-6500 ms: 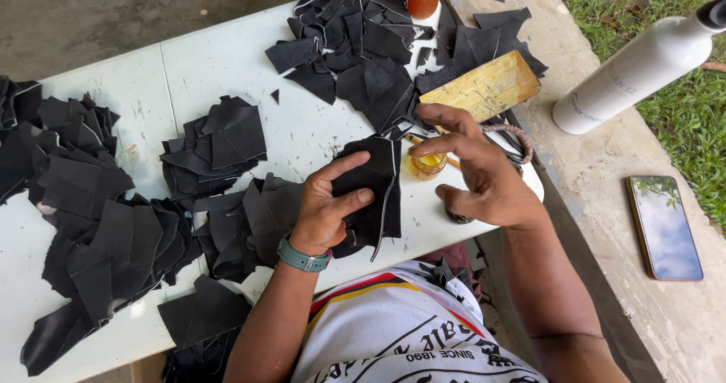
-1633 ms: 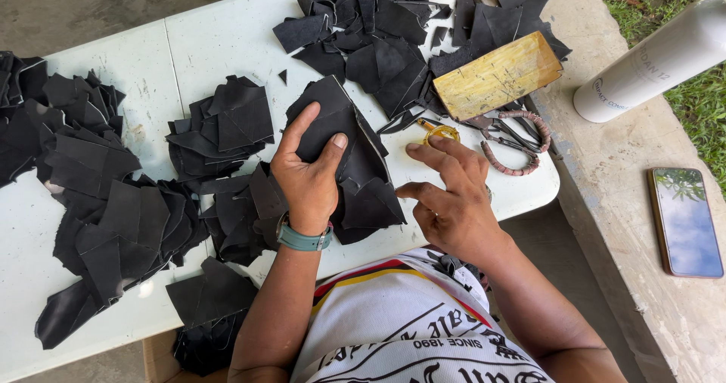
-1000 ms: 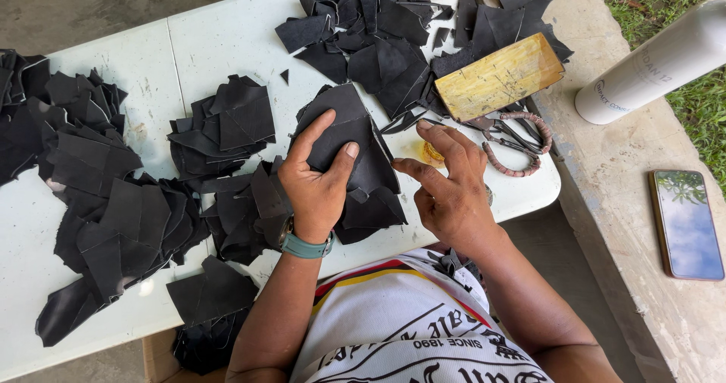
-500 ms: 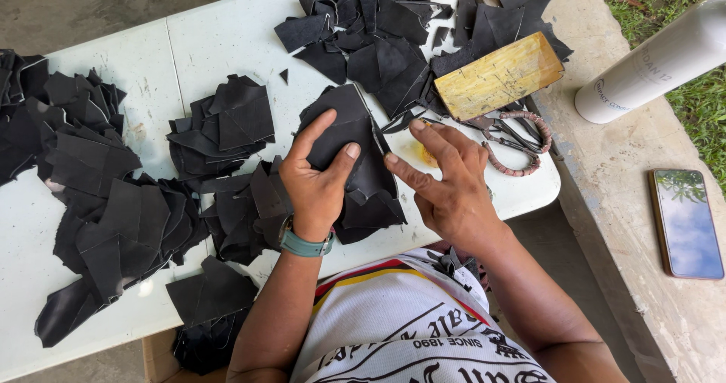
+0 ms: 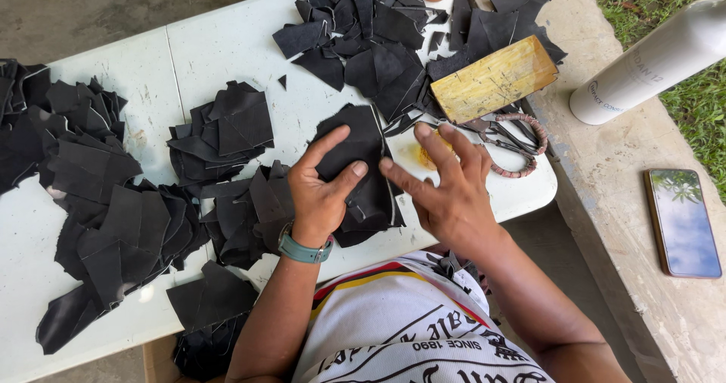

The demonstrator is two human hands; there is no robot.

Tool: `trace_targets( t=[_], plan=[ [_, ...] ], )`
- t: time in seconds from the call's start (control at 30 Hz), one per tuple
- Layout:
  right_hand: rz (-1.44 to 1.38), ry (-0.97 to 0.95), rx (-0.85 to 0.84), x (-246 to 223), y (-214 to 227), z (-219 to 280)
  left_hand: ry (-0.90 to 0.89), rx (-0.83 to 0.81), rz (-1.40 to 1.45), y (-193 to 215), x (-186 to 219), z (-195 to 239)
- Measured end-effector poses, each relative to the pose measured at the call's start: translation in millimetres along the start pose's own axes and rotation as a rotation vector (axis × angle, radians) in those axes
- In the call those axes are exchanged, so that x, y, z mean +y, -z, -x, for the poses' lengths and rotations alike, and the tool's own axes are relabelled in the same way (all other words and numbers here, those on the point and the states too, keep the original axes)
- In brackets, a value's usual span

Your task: The person applies a yellow adhesive from a small jar onto the edges of black leather pieces using a small stick. They then press the edges together to bond them, repeating the process with multiple pieces.

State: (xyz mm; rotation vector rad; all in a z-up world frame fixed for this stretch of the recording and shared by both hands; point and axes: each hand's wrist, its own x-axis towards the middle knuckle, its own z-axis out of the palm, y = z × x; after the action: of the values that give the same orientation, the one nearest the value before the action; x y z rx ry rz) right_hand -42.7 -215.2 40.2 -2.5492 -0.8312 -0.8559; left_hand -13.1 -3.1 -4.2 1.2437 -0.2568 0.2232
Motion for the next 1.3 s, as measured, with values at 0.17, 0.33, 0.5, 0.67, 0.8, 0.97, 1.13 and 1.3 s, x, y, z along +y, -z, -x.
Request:
trace_targets(
  t=[0.17,0.33,0.5,0.67,0.8,0.97,1.13,1.3],
  plan=[
    [-0.085,0.023,-0.024,1,4,-11,0.028,-0.037,0.113,3,-3,0],
    [-0.059,0.008,-0.006,5,6,-12,0.215,-0.106,0.322,8,-9,6],
    [-0.07,0.007,0.042,18,2,-30,0.292,-0.212,0.594,11,-18,9],
    [-0.068,-0.212,-0.193,53,23,-31,0.301,-0.147,0.577,28,-27,13],
    [0.076,-0.238,-0.543,72,10,-31,0.276,-0.108,0.591,38,-26,12],
    [0.156,-0.275,-0.851,88,-34,-35,0.319,-0.117,0.637,30,-33,14],
    [0.14,-0.343,-0.97,90,-39,-37,0.39,-0.113,0.702,28,-45,16],
    [-0.165,-0.279,-0.46,78,13,-30,0.398,-0.085,0.76,24,-61,12]
  ],
)
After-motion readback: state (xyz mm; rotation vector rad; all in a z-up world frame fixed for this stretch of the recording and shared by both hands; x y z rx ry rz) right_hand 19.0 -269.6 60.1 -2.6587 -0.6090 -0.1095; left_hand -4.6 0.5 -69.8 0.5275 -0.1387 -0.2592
